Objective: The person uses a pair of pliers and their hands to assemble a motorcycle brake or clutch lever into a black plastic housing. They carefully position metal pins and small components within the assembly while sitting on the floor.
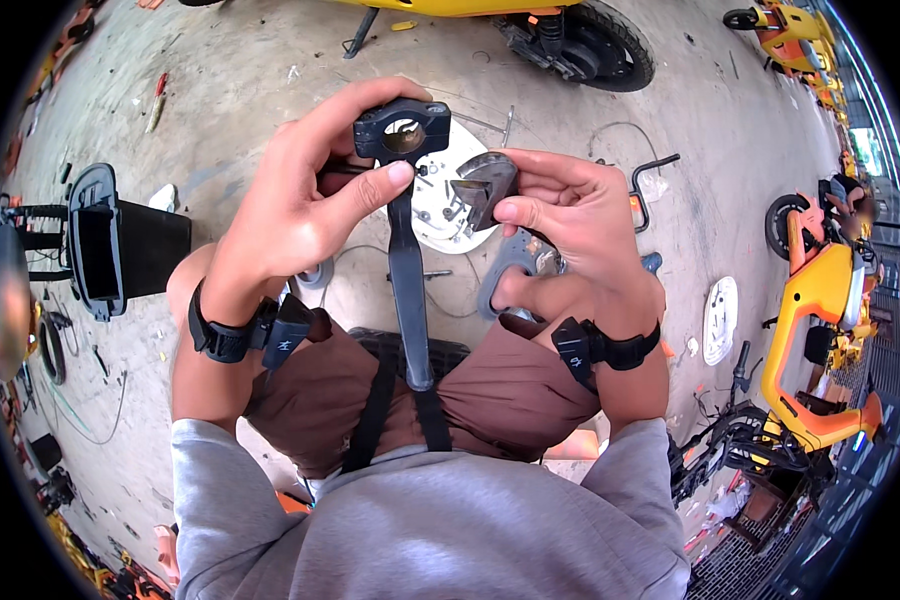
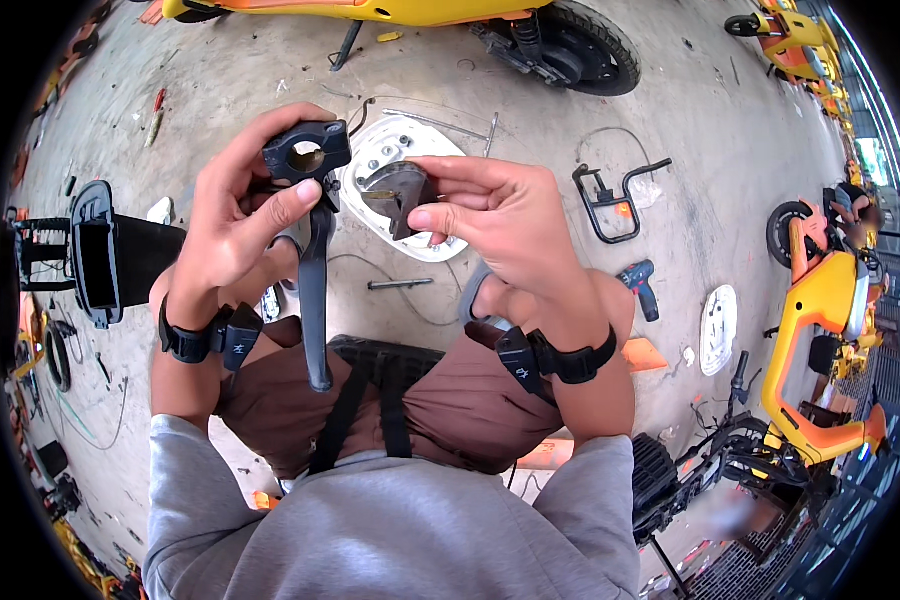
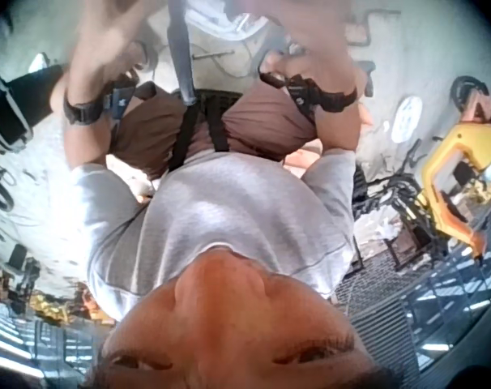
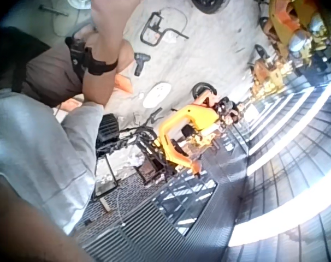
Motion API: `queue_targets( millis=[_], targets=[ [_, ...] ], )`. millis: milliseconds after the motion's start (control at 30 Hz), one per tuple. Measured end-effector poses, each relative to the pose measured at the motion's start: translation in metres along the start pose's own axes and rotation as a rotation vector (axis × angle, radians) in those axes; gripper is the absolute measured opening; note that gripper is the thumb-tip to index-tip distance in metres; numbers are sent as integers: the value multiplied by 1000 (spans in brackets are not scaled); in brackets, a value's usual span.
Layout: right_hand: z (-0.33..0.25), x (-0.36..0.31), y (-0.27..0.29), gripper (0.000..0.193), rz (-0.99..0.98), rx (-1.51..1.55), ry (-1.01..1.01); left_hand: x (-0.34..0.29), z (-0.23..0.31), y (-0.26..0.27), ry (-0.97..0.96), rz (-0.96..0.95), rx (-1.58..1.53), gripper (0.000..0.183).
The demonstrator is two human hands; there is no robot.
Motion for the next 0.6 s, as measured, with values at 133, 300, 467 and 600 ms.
queue_targets(
  millis=[133, 300, 467, 600],
  targets=[
    [3, 0, -2, 42, -51, 28, -134, 1, -1, -5, -37, -57, 110, 46],
    [3, 0, -2, 42, -71, 12, -144, 3, -1, -11, -190, -2, 155, 42],
    [-1, -1, -2, 43, -87, -23, -188, 1, 6, -12, -152, -42, 241, 42],
    [-1, -1, -1, 43, -115, -4, -200, 2, 5, -12, -210, -49, 283, 43]
  ],
)
Point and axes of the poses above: each hand's wrist, its own x-axis towards the middle knuckle, its own y-axis out of the back of the hand, z = x × y, the point moved 2 cm from there along x, towards the middle knuckle, and after that the axes turned 7 degrees about -z, right-handed, at the moved point
